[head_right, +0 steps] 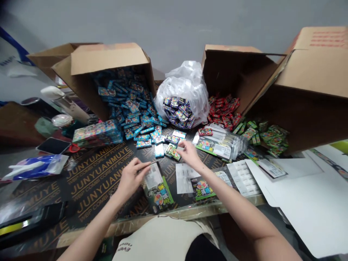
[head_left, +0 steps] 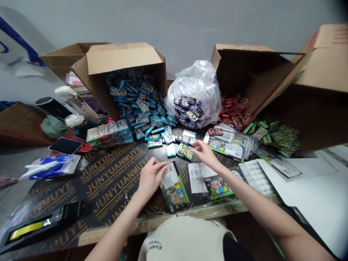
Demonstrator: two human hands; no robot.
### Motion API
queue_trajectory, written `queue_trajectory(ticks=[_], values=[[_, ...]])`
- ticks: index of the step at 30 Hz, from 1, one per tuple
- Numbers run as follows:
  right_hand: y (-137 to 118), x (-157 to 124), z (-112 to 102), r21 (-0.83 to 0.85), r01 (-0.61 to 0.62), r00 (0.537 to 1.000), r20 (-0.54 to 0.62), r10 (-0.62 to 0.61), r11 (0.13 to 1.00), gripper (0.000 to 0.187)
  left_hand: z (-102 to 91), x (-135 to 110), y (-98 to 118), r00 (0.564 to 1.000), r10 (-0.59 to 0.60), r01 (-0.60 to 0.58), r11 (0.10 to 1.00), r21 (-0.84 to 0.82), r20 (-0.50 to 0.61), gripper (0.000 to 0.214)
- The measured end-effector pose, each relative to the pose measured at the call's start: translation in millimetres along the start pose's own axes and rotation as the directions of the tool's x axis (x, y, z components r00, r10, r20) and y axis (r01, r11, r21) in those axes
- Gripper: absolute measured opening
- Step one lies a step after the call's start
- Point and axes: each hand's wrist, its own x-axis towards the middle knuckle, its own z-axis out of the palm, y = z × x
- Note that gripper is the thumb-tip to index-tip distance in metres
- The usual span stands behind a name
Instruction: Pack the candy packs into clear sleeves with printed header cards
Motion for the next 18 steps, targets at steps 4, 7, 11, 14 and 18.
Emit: queue_trajectory(ticks=[4, 7, 11, 14, 18], values=[[39, -9, -12, -0.443, 0.096, 0.995, 0.051, -0.081, 0.891, 0.014, -6.3, -4, -20, 0.991, 0.031, -0.072, 0.939, 0.336, 0.127, 0.044], [57, -25, 0, -0.513, 0.170, 0.984, 0.130, -0.120, 0.841, 0.015, 5.7, -8, -10, 0.867, 0.250, -0.395, 0.871, 0.290, 0.430, 0.070], [73, -43, 18, -0.497, 0.345, 0.937, 0.132, -0.324, 0.796, 0.022, 32.1, -5, 3, 0.663, 0.333, -0.546, 0.828, 0.128, 0.671, 0.057], [79, -49, 21, -0.506, 0.402, 0.913, 0.150, -0.381, 0.763, 0.025, 32.7, 5, 6, 0.595, 0.367, -0.559, 0.828, 0.040, 0.715, 0.048], [67, -50, 16, -0.474, 0.323, 0.946, 0.136, -0.294, 0.819, 0.021, -2.1, 15, 11, 0.725, 0.339, -0.336, 0.934, -0.122, 0.599, 0.045]])
